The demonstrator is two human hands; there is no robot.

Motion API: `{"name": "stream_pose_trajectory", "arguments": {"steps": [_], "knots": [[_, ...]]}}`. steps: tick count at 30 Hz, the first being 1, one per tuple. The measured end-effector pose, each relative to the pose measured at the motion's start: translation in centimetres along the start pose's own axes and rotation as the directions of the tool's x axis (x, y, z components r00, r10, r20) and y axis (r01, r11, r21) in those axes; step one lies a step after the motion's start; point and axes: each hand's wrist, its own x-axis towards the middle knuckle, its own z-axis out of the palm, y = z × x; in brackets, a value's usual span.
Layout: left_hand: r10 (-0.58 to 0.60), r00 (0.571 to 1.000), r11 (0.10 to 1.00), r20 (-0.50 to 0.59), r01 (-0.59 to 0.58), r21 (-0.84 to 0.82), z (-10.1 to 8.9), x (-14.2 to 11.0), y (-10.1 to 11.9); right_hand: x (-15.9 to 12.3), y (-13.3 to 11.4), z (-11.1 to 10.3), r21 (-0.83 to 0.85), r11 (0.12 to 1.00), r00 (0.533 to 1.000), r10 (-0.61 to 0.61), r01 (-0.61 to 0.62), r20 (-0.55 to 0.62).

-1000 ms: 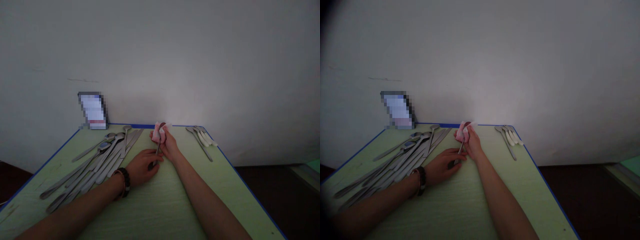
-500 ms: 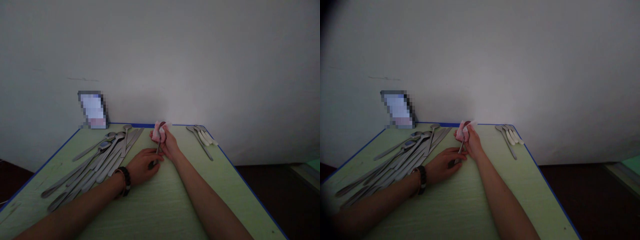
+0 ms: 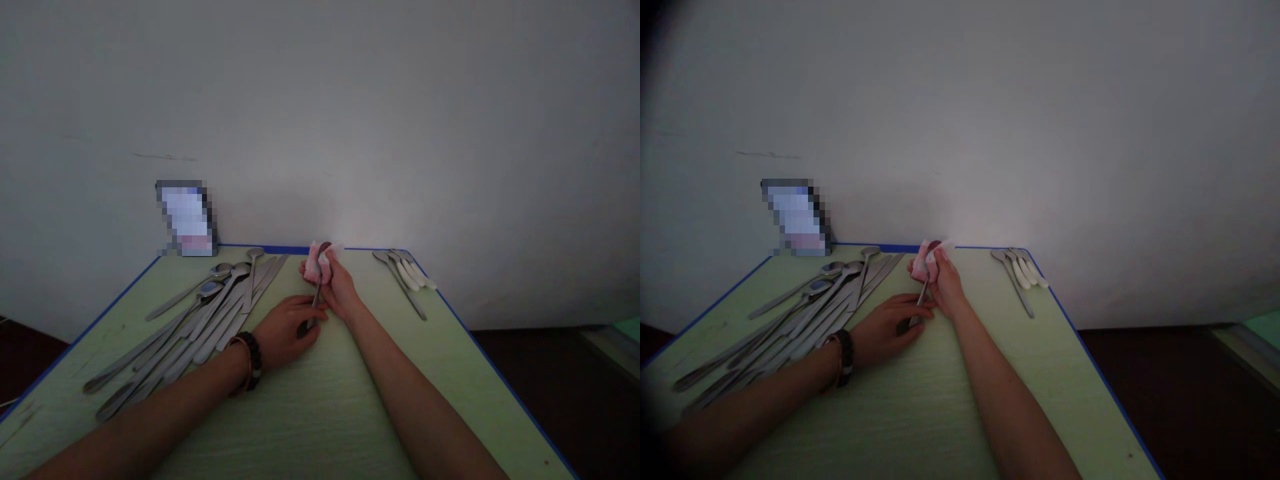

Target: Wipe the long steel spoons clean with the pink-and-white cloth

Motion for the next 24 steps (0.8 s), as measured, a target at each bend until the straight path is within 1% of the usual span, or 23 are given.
{"name": "stream_pose_trajectory", "arguments": {"steps": [8,14,24], "knots": [[-0.004,1.000,1.000,0.010,0.004,0.017,-0.12,0.05,0.14,0.00,0.06,-0.07,-0.045,0.999,1.000,-0.007,0.007,0.002],[0.007,1.000,1.000,0.000,-0.007,0.006,0.01,0.02,-0.01,-0.09,-0.05,0.11,-0.034,0.999,1.000,-0.003,0.002,-0.018],[0.002,1.000,1.000,-0.004,-0.002,-0.001,0.00,-0.03,0.00,0.09,0.13,-0.06,-0.023,1.000,1.000,-0.019,0.020,0.012]]}}
